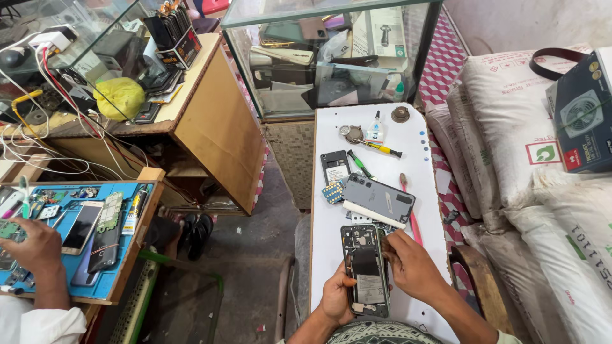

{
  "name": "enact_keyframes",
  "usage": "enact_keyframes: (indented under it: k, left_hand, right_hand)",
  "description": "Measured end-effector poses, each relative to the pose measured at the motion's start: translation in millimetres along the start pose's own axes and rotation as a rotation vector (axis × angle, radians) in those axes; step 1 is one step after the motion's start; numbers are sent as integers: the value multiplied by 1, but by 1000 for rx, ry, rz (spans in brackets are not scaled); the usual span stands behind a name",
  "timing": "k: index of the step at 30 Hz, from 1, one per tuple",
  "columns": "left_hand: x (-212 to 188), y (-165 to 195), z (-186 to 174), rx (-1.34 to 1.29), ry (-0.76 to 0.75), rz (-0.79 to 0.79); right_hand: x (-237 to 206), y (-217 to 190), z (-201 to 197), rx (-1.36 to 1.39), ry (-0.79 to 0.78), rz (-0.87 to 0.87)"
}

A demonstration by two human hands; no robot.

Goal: The person disassembles a smartphone by prying open the back cover and removing screws. They use a screwdriver to loosen screws and separate the back panel, exposing the internal components.

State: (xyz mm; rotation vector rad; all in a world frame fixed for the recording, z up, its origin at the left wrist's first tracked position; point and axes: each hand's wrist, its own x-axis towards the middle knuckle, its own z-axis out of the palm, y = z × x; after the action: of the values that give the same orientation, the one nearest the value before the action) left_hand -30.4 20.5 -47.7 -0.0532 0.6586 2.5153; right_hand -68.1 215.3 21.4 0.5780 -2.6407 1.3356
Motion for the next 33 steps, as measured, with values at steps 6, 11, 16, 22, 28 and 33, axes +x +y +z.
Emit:
enact_keyframes:
  k: [6,11,16,22,28,33]
  left_hand:
    - [-1,2,2,-40,-87,31]
    - [-2,-1,0,-106,-42,46]
    - [-7,3,-11,-139,-88,65]
    - [-5,6,-3,-177,-139,72]
    - [-6,3,0,-198,-126,66]
    - [-7,3,0,-198,-105,56]
  right_hand:
    - [-1,0,1,-4,-31,6]
    - [-6,3,-3,-133,49,-134]
    - [-17,15,-2,-4,64,-177]
    - [-9,13,-3,143,95,-119]
    - [-8,8,2,170,78,-120]
    - [-11,6,3,141,70,-90]
